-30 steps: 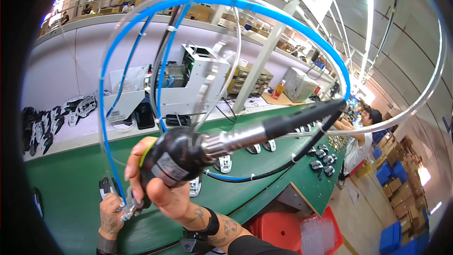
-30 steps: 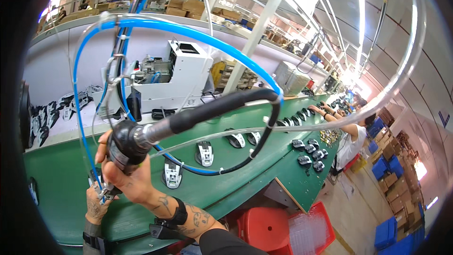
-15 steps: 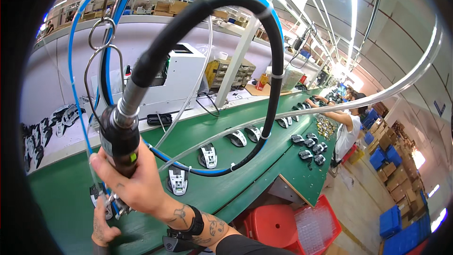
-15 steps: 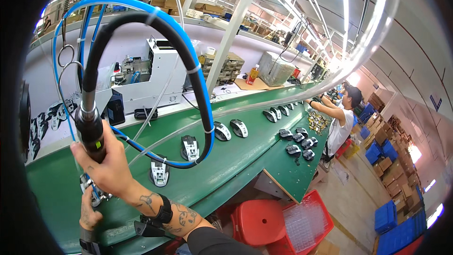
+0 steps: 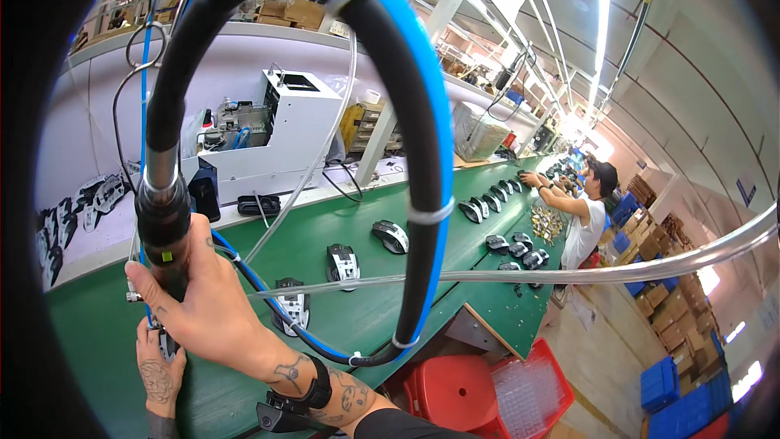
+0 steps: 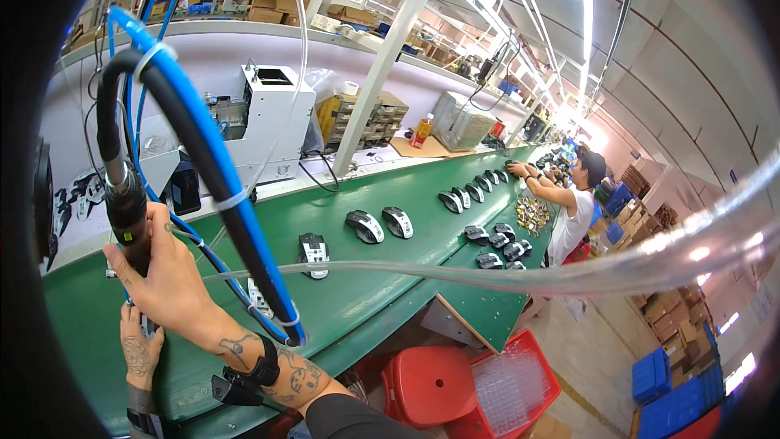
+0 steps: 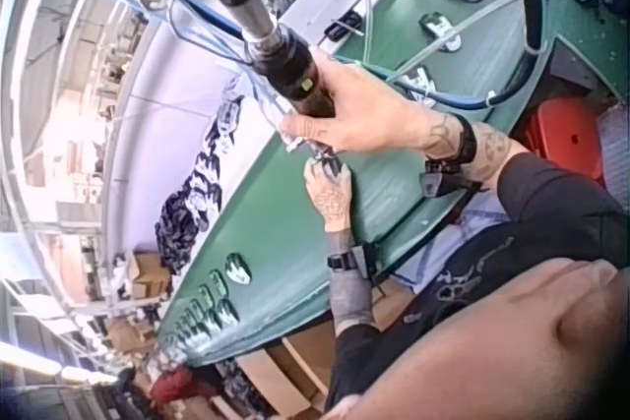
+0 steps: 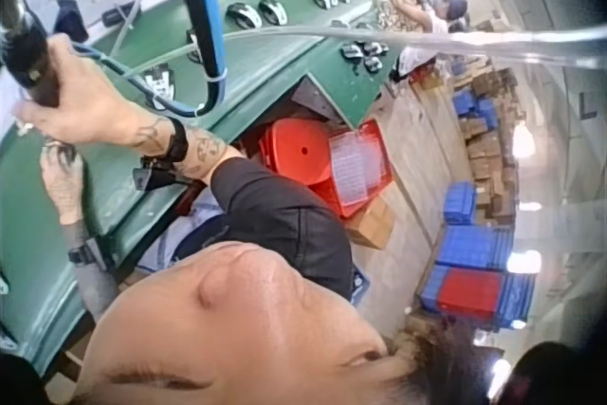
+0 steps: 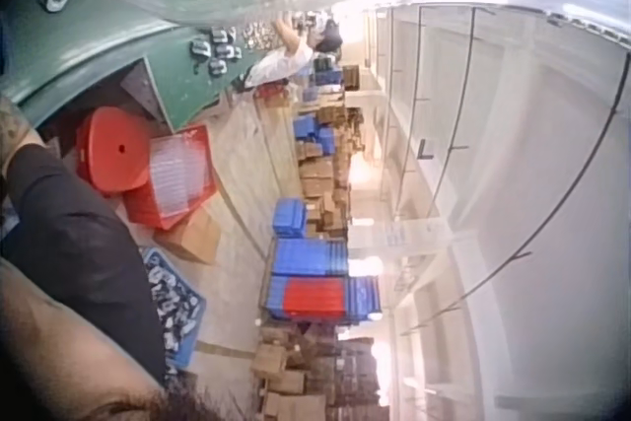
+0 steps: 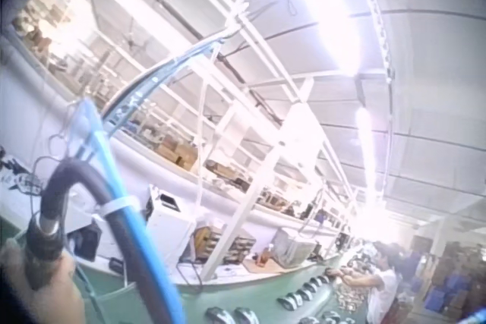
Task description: The recorder uses an electric screwdriver to attach baseplates to computer mice on an industrial assembly line.
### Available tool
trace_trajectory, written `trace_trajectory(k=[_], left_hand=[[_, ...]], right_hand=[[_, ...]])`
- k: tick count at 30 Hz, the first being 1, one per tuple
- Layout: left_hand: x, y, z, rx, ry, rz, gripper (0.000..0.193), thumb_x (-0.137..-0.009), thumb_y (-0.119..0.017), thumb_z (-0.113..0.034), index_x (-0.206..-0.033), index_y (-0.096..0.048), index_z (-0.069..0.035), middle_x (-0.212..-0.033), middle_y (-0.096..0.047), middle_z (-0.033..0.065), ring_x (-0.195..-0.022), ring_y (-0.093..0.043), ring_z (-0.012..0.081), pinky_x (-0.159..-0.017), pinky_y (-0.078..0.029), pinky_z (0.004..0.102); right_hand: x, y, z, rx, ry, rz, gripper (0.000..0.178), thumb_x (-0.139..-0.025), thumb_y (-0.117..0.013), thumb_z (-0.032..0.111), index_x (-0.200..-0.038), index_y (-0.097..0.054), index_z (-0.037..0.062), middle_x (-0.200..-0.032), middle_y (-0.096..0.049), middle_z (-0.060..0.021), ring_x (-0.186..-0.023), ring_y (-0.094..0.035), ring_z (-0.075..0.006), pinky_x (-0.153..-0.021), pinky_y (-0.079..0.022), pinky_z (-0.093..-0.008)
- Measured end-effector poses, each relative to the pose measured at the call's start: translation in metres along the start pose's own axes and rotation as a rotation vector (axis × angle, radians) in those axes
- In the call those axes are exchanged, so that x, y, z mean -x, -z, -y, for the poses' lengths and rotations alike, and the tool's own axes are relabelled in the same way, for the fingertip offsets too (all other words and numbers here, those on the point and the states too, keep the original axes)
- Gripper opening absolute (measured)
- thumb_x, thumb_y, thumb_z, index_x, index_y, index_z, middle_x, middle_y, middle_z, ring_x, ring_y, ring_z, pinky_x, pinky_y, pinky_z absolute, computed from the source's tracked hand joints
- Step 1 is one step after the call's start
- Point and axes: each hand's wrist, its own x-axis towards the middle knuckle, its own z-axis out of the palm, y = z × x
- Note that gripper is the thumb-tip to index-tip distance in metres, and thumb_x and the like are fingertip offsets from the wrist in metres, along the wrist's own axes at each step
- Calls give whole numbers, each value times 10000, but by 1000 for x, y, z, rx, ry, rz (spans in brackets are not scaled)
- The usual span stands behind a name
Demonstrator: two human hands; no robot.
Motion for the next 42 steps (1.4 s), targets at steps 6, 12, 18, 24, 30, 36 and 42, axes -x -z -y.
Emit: trace_trajectory(k=[6, 12, 18, 24, 30, 36, 42], left_hand=[[-6, 10, -20, 1443, 511, -67, 587, -810, -536, -230, -1336, -348, -49, -1160, -513, 63, -916, -560, 142, -739, -473, 253], [16, 23, -18, 1906, 773, -244, 340, -876, -477, -348, -1087, -551, -91, -1027, -583, 44, -893, -583, 185, -809, -483, 362], [-5, 5, -31, 2052, 759, 7, 401, -831, -541, -211, -1191, -455, -57, -998, -550, 117, -891, -586, 261, -751, -528, 410], [9, 11, -16, 2062, 756, 13, 458, -842, -543, -226, -1250, -395, -79, -1022, -528, 101, -875, -583, 229, -768, -526, 405], [11, 6, -22, 2077, 721, 10, 492, -838, -548, -193, -1279, -362, -81, -1026, -522, 100, -879, -576, 215, -780, -521, 404], [12, 10, -26, 2077, 719, 9, 535, -835, -549, -182, -1311, -324, -84, -1088, -491, 103, -911, -565, 214, -798, -519, 401], [11, 9, -29, 2069, 698, -16, 519, -843, -535, -187, -1307, -327, -83, -1093, -495, 110, -914, -566, 217, -802, -519, 399]], right_hand=[[2, -2, -1, -15, 104, -108, 370, -818, -670, 161, -1021, -398, 15, -610, -536, 3, -552, -515, -42, -522, -419, -204], [15, -25, -22, -302, -84, 0, 162, -833, -638, 62, -939, -522, 25, -711, -541, 40, -623, -493, -36, -561, -420, -214], [16, 1, -24, -445, 216, -50, 411, -960, -365, 390, -1155, -362, 27, -666, -451, -24, -577, -484, -137, -573, -439, -307], [25, -28, -19, -782, 184, 37, 533, -897, -475, 469, -1162, -349, 24, -658, -459, -36, -536, -486, -169, -569, -407, -305], [29, -30, -17, -743, 178, 120, 461, -868, -552, 417, -1060, -411, 23, -717, -478, -44, -564, -488, -116, -538, -381, -229], [35, -29, -10, -751, 164, 44, 489, -871, -560, 395, -1138, -348, 45, -626, -438, -41, -538, -501, -170, -547, -374, -293], [38, -36, -12, -772, 158, 20, 482, -858, -582, 379, -1133, -342, 64, -636, -444, -59, -533, -496, -189, -548, -378, -308]])
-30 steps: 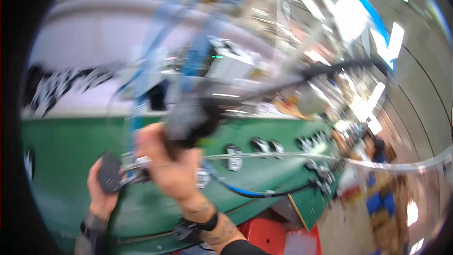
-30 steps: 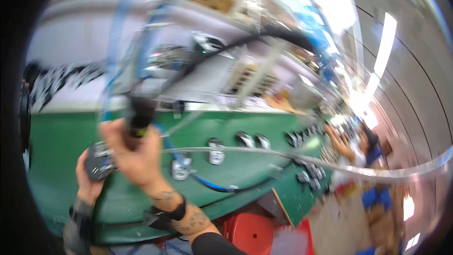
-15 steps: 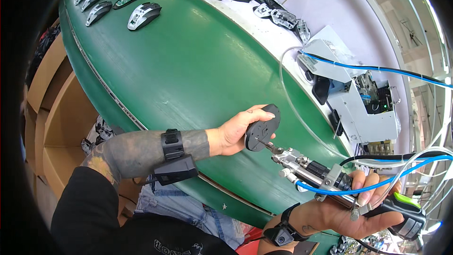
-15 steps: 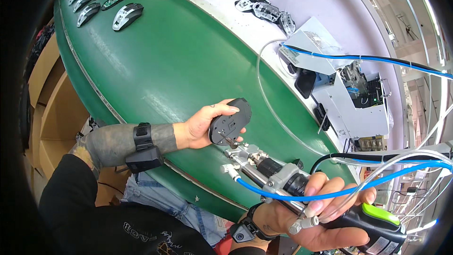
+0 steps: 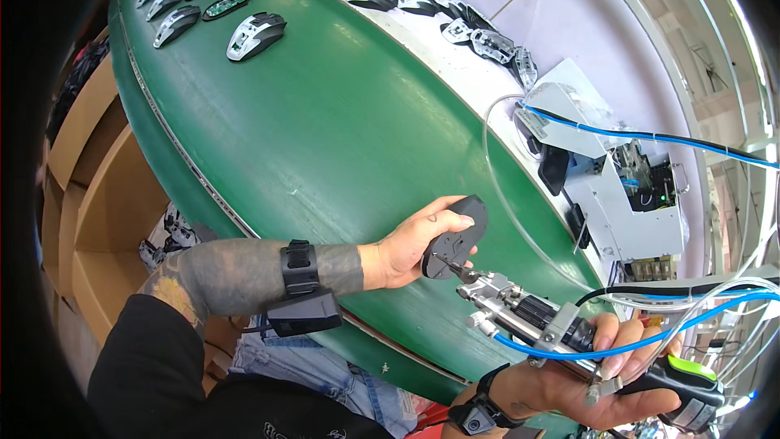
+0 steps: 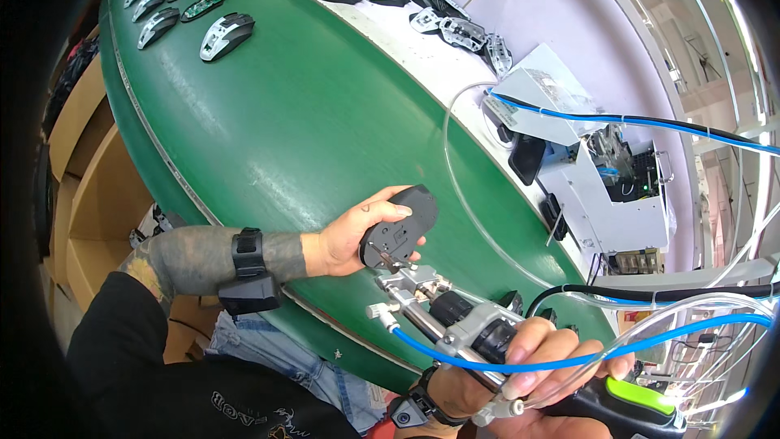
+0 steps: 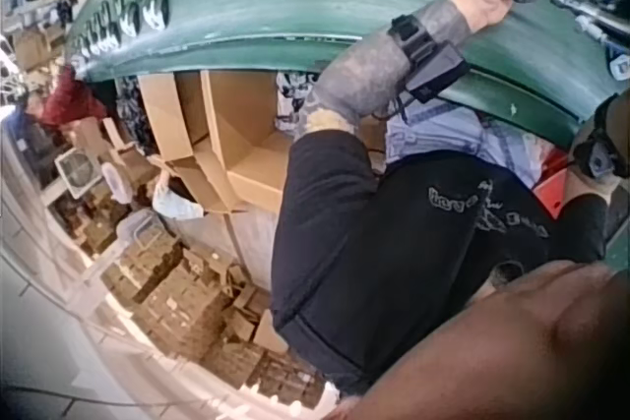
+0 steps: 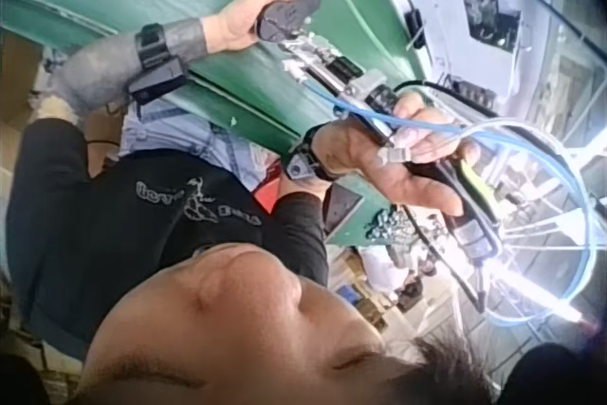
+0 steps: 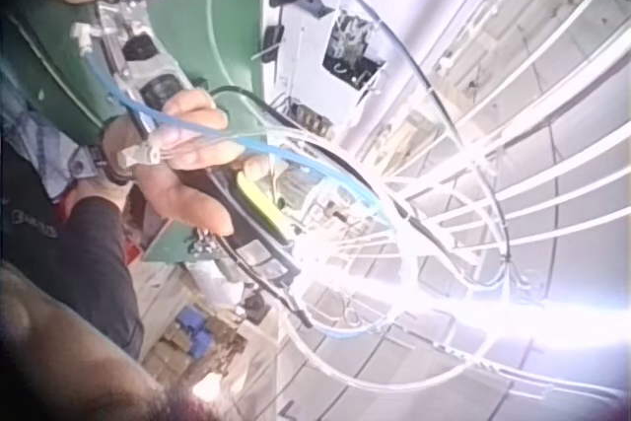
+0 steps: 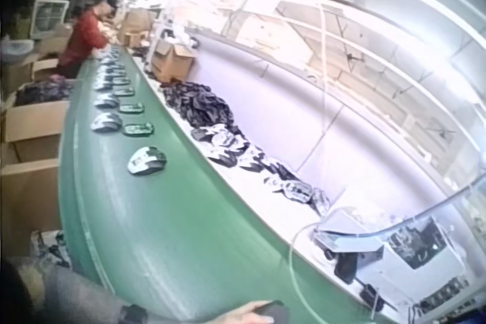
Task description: The recorder uses an electric screwdriver to attach baseplates to computer mice on an industrial assembly line.
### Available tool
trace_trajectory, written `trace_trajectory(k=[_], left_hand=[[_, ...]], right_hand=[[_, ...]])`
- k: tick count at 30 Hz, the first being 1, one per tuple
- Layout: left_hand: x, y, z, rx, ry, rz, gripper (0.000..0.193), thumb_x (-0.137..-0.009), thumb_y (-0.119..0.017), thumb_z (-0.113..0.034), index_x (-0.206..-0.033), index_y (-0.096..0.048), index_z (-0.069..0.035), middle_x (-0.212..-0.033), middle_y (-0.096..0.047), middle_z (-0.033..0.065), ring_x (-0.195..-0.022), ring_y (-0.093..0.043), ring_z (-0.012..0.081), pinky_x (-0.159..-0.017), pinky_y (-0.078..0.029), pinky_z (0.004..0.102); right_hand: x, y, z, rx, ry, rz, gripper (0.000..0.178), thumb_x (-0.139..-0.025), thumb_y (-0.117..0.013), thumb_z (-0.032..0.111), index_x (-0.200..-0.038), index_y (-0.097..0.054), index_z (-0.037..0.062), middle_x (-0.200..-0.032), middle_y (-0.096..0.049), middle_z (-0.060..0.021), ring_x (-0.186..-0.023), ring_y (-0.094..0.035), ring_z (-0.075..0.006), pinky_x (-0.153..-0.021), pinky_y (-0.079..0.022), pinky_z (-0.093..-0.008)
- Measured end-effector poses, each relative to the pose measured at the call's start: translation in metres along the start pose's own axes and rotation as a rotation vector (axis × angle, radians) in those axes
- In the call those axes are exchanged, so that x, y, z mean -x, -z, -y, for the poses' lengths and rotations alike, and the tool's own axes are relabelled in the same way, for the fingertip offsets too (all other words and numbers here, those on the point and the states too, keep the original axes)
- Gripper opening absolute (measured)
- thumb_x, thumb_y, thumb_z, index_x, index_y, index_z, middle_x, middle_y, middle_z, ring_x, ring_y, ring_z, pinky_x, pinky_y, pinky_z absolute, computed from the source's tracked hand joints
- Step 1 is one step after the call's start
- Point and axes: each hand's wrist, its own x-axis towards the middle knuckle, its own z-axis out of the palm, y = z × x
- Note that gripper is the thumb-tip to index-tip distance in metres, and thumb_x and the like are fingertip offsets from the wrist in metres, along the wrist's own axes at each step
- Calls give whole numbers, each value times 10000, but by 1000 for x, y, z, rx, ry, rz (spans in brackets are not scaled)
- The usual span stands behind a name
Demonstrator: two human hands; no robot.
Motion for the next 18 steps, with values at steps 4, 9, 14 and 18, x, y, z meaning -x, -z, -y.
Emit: trace_trajectory(k=[4, 9, 14, 18], left_hand=[[3, -1, 1, 3, -86, -36, 513, -851, -527, -196, -1310, -328, -79, -1088, -502, 111, -911, -566, 213, -795, -518, 394], [-5, -2, -8, -606, -277, -110, 505, -806, -602, -214, -1264, -421, -103, -1139, -489, 115, -967, -550, 221, -828, -465, 337], [-8, 18, -27, -1753, -770, -214, 575, -665, -677, -212, -1197, -486, -104, -1213, -420, 180, -1069, -478, 329, -901, -418, 400], [-11, 27, -14, -1924, -815, -107, 569, -643, -677, -208, -1171, -490, -110, -1241, -413, 197, -1090, -476, 364, -924, -424, 399]], right_hand=[[-2, 10, 3, -25, -94, 122, 485, -822, -622, 373, -1090, -341, 80, -657, -474, -90, -547, -517, -240, -541, -396, -348], [-7, 5, -4, 163, 53, 138, 442, -916, -471, 410, -1126, -361, 36, -666, -432, -21, -556, -465, -103, -561, -368, -241], [-22, 18, 17, 362, -71, 105, 349, -936, -444, 283, -1122, -344, 5, -693, -417, -31, -516, -424, -115, -538, -416, -254], [-29, 6, 15, 433, 58, -226, 419, -928, -443, 385, -1097, -396, 4, -689, -426, -55, -541, -421, -125, -508, -377, -243]])
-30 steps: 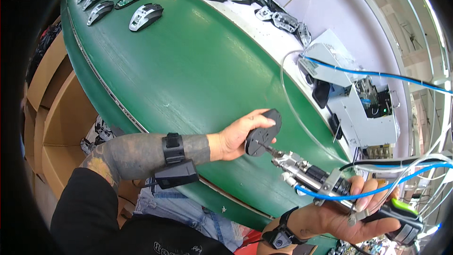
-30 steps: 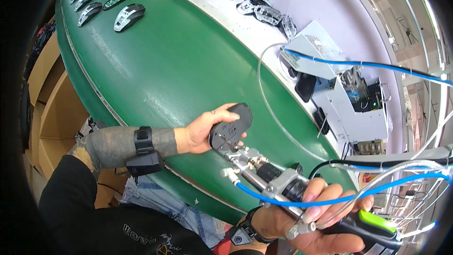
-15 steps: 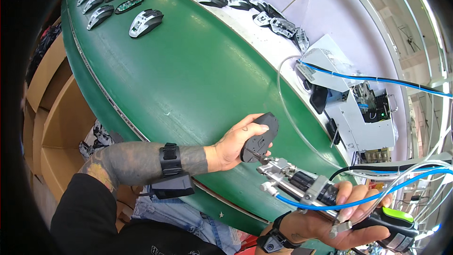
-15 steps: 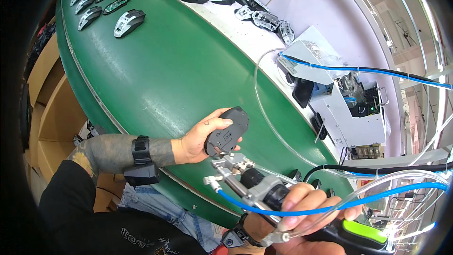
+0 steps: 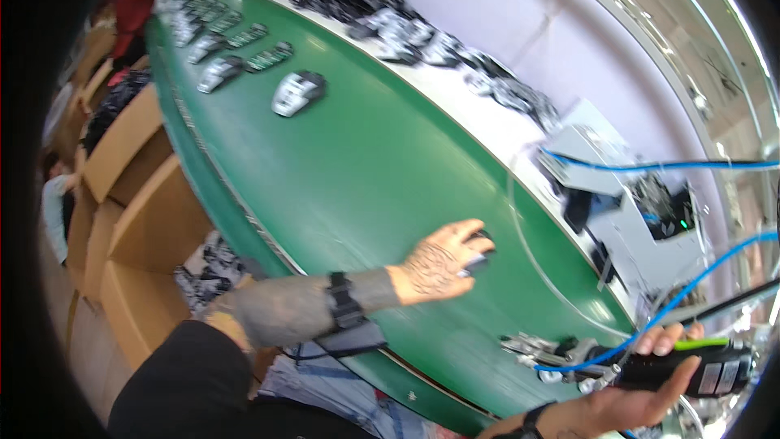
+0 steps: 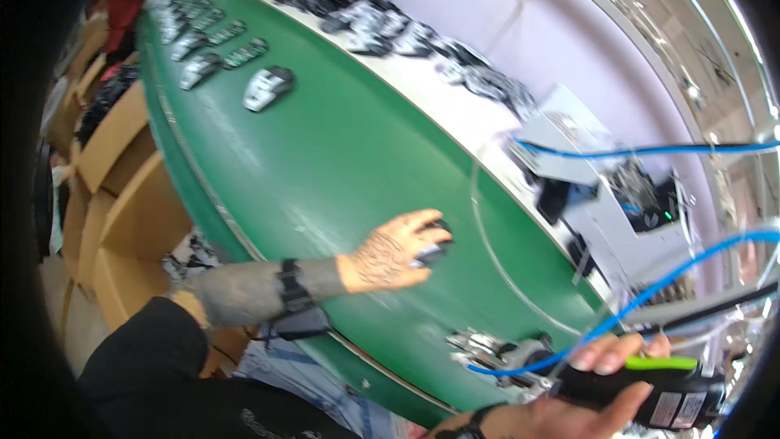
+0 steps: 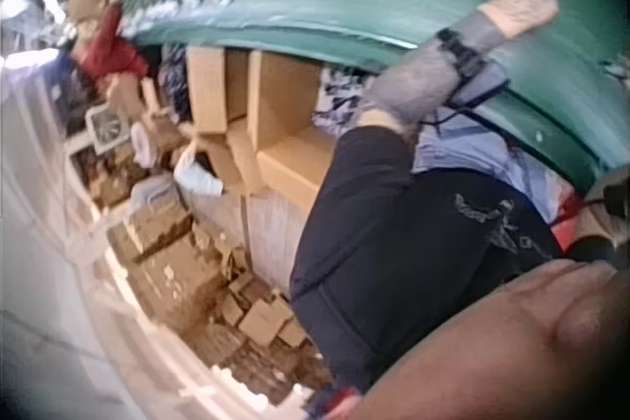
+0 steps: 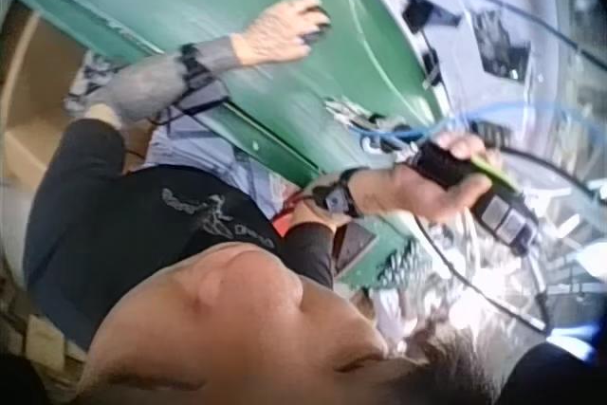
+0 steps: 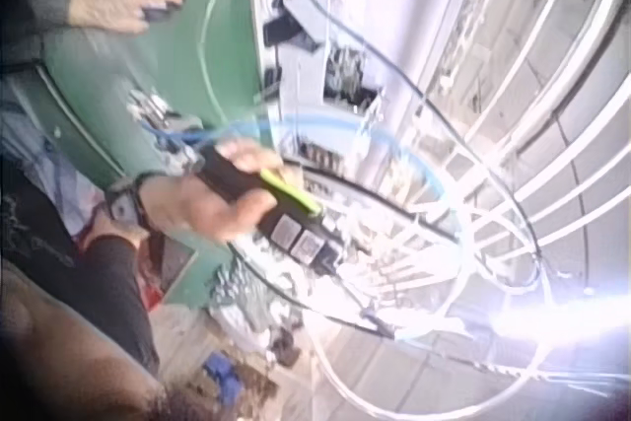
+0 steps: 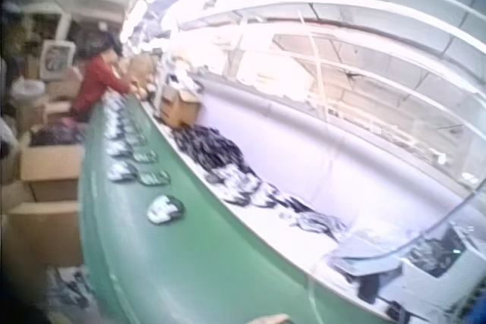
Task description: The recorder uses an electric screwdriver to attach baseplates to computer mice on an industrial assembly line.
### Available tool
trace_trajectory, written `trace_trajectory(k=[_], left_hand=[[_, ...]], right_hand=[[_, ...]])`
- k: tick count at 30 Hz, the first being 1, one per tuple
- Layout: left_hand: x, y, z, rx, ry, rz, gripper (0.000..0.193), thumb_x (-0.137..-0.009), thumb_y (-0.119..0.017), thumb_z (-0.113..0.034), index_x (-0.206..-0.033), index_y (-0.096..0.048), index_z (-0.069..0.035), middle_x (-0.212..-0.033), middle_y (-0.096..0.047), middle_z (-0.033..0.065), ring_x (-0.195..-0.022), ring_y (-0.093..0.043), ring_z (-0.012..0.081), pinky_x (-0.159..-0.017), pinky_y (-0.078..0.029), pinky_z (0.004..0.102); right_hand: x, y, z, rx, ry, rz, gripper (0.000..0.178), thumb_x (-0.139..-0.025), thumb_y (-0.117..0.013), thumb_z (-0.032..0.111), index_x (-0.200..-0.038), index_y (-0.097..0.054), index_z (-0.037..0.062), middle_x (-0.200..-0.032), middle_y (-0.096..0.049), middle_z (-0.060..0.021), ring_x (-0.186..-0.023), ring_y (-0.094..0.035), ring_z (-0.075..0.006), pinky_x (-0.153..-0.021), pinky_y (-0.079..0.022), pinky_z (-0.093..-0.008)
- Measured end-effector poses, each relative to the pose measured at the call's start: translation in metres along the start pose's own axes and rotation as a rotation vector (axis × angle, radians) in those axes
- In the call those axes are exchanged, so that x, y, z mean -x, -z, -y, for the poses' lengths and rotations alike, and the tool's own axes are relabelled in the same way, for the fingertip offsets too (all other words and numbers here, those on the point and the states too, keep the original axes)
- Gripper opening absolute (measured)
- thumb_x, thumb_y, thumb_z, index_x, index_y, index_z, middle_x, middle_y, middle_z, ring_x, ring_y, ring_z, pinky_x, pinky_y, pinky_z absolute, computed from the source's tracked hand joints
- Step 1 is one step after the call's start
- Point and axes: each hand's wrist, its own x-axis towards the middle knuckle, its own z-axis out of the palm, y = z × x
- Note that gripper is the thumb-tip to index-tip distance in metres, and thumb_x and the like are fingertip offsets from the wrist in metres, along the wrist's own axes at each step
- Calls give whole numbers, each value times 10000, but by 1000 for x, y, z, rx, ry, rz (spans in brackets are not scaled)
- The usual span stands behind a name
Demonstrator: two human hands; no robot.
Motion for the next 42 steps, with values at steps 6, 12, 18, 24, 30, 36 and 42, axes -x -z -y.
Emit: trace_trajectory(k=[6, 12, 18, 24, 30, 36, 42], left_hand=[[0, -8, 8, 181, 11, 40, 619, -713, -672, -275, -1246, -406, -109, -1339, -324, 225, -1087, -483, 397, -906, -436, 425], [-25, 98, 81, 30, 61, -161, 493, -700, -704, -275, -1081, -524, -19, -1157, -468, 231, -1111, -456, 361, -952, -385, 406], [-3, 201, 212, -858, 592, -360, 675, -667, -681, -443, -1205, -479, -90, -1133, -483, 228, -1078, -469, 406, -919, -411, 438], [-10, 167, 157, -596, 555, 84, 639, -613, -663, -428, -1109, -516, -52, -1074, -533, 210, -998, -539, 359, -852, -472, 408], [-7, 74, 1, -408, 215, 489, 653, -648, -640, -374, -1200, -472, -67, -1091, -480, 263, -920, -555, 395, -724, -503, 463], [-17, 32, -34, -246, 140, 657, 730, -692, -624, -371, -1307, -375, -65, -1155, -415, 302, -967, -527, 444, -766, -479, 485], [-14, 9, -25, 570, 139, 224, 637, -801, -596, -313, -1344, -336, -106, -1166, -457, 194, -980, -545, 304, -827, -468, 415]], right_hand=[[-3, 0, 11, -54, 61, 10, 308, -835, -600, 174, -1053, -518, -28, -903, -563, -114, -735, -509, -177, -602, -419, -243], [-6, 10, 7, -19, 74, -28, 369, -771, -609, 145, -1063, -523, -62, -937, -561, -137, -773, -532, -190, -659, -448, -285], [-4, -1, 12, 0, 121, -124, 281, -784, -603, 127, -974, -553, -73, -830, -550, -109, -679, -514, -176, -609, -439, -285], [-6, 5, 5, 123, 58, -35, 268, -855, -605, 203, -929, -550, -48, -817, -546, -94, -654, -500, -164, -609, -427, -270], [-13, 14, -2, 193, 66, 20, 388, -880, -576, 368, -913, -515, -13, -810, -513, -82, -658, -466, -155, -614, -416, -271], [-15, 22, -1, 284, 25, 9, 446, -878, -555, 425, -856, -516, -18, -741, -524, -94, -626, -486, -174, -603, -431, -276], [-20, 31, -13, 307, -32, -60, 572, -806, -547, 585, -843, -520, 15, -702, -534, -94, -572, -496, -179, -554, -441, -279]])
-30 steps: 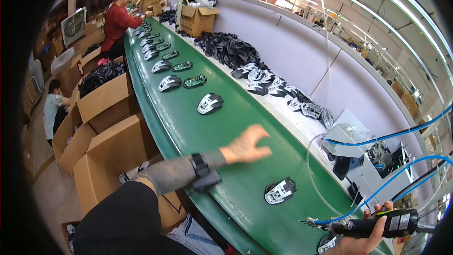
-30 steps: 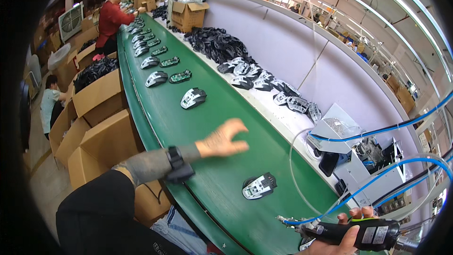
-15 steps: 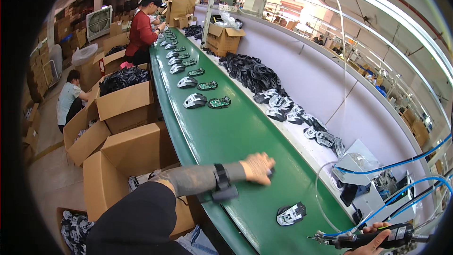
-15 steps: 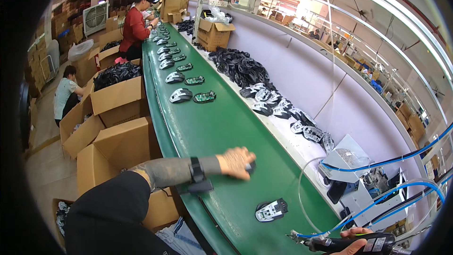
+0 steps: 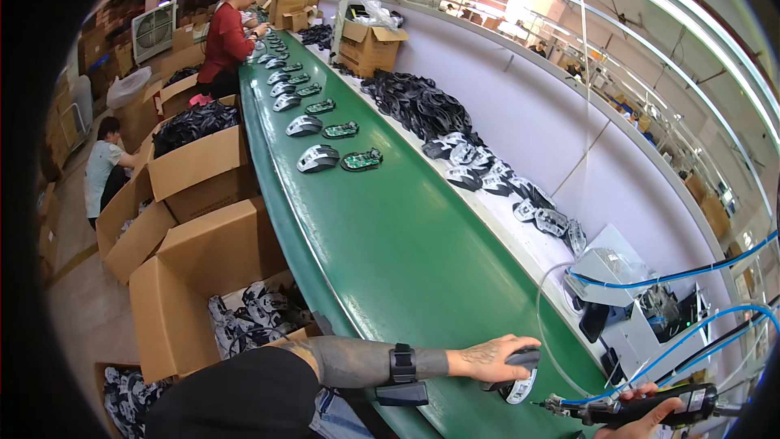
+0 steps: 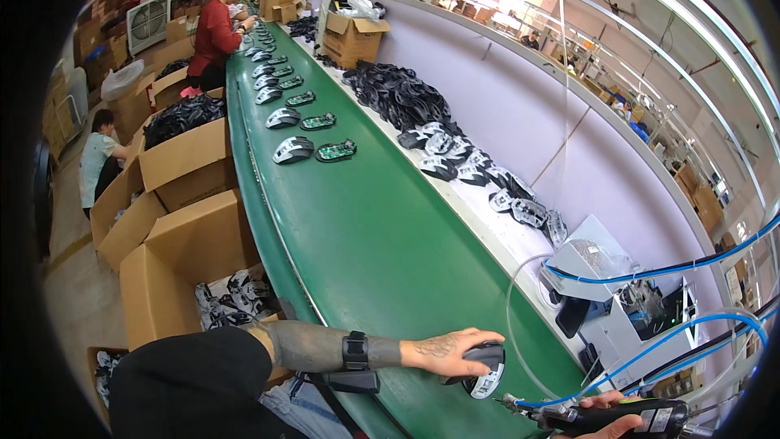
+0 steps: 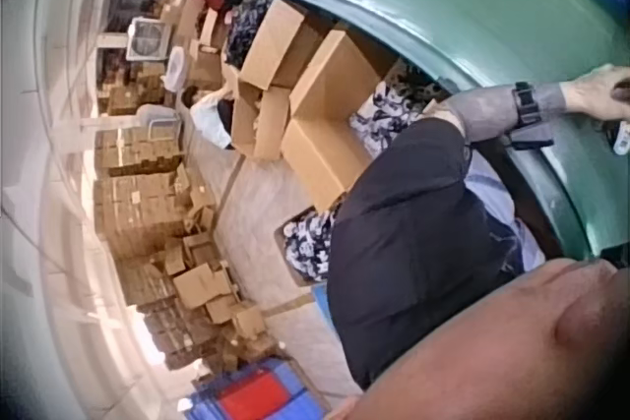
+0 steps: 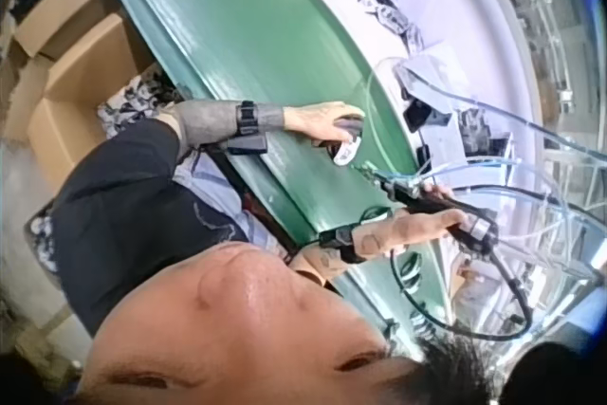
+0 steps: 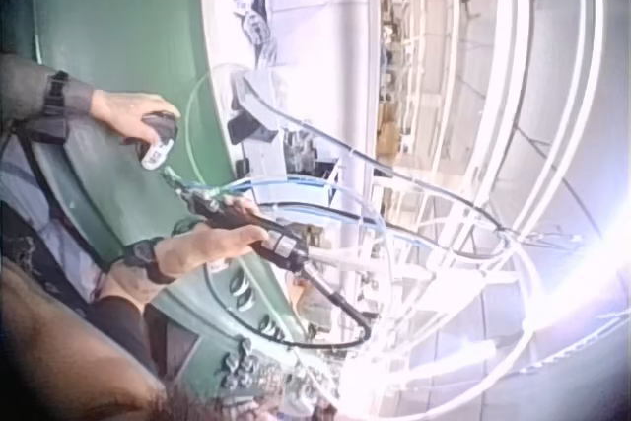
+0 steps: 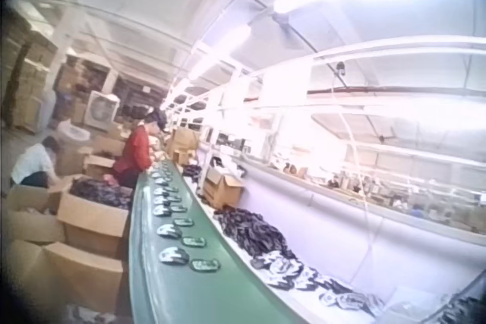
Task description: The recorder uses an electric screwdriver to attach baseplates to computer mice on an industrial assembly line.
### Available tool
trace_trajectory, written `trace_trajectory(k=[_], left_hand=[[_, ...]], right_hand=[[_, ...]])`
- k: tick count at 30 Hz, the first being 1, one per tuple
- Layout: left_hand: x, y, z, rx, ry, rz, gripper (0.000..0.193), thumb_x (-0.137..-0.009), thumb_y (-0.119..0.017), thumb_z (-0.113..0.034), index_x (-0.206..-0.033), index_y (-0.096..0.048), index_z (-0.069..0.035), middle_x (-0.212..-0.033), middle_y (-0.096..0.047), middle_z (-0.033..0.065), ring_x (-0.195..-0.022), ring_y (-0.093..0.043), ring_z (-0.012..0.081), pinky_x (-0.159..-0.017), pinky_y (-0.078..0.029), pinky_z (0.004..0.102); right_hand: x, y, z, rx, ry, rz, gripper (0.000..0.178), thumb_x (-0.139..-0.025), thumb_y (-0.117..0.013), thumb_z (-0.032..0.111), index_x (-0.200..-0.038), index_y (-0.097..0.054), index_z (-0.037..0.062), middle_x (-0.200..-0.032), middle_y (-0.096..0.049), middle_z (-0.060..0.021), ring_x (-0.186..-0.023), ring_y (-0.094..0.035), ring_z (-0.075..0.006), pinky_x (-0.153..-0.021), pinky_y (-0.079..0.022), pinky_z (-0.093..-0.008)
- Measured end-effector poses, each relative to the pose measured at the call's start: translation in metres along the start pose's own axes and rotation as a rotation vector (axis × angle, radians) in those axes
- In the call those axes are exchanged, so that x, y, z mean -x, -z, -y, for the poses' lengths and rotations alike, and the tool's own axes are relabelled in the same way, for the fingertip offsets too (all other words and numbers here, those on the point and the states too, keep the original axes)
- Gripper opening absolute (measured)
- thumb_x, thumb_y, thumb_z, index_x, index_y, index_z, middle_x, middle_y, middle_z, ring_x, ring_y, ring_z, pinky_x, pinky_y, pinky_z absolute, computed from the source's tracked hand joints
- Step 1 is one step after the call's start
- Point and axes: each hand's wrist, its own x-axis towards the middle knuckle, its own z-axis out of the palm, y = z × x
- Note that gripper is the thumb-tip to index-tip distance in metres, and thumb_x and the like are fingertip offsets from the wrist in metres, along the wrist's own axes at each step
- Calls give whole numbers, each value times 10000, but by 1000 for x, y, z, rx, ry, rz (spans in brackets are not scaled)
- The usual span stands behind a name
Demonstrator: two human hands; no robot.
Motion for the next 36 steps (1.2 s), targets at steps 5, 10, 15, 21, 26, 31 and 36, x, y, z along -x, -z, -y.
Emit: trace_trajectory(k=[5, 10, 15, 21, 26, 31, 36], left_hand=[[-3, -10, -1, 1233, 481, 97, 526, -882, -540, -235, -1359, -329, -176, -1083, -503, 71, -835, -530, 111, -673, -512, 263], [5, -5, -10, 1395, 577, 82, 446, -893, -530, -227, -1308, -368, -206, -1155, -468, 78, -914, -554, 198, -776, -530, 382], [16, -7, -13, 1434, 602, 131, 415, -893, -487, -178, -1288, -364, -143, -1152, -451, 108, -909, -562, 237, -774, -531, 421], [16, -14, -13, 1502, 576, 33, 431, -884, -490, -193, -1286, -343, -144, -1154, -457, 125, -877, -565, 242, -754, -524, 442], [9, -7, -7, 1502, 490, -55, 457, -881, -478, -259, -1299, -321, -160, -1203, -471, 122, -900, -578, 273, -781, -511, 483], [1, -9, -12, 1524, 488, 58, 431, -889, -490, -286, -1275, -360, -146, -1134, -463, 118, -892, -572, 237, -759, -531, 418], [11, -8, -9, 1546, 478, 102, 431, -891, -488, -275, -1282, -361, -144, -1131, -458, 118, -900, -569, 237, -764, -532, 416]], right_hand=[[-3, -6, -4, -250, -54, -91, 601, -804, -475, 637, -958, -454, 56, -652, -494, -57, -534, -489, -151, -487, -410, -230], [3, -10, 3, -291, 99, 60, 600, -803, -478, 637, -1035, -515, 85, -641, -524, -57, -516, -484, -155, -451, -400, -237], [13, -11, 6, -337, 174, 9, 618, -812, -470, 634, -1053, -499, 66, -657, -530, -69, -480, -474, -146, -402, -380, -217], [12, 0, 1, -347, 222, 90, 654, -851, -362, 643, -1053, -402, 22, -607, -448, -45, -454, -424, -127, -426, -375, -228], [4, -4, 10, -439, 158, 129, 835, -746, -341, 787, -1061, -410, 17, -595, -452, -44, -434, -375, -120, -432, -369, -256], [-1, 10, 4, -451, 184, 164, 787, -769, -374, 755, -1080, -386, 32, -610, -448, -41, -442, -370, -121, -466, -378, -279], [6, 7, 1, -542, 178, 238, 776, -752, -422, 752, -1052, -368, 39, -661, -471, -58, -460, -417, -147, -488, -389, -288]])
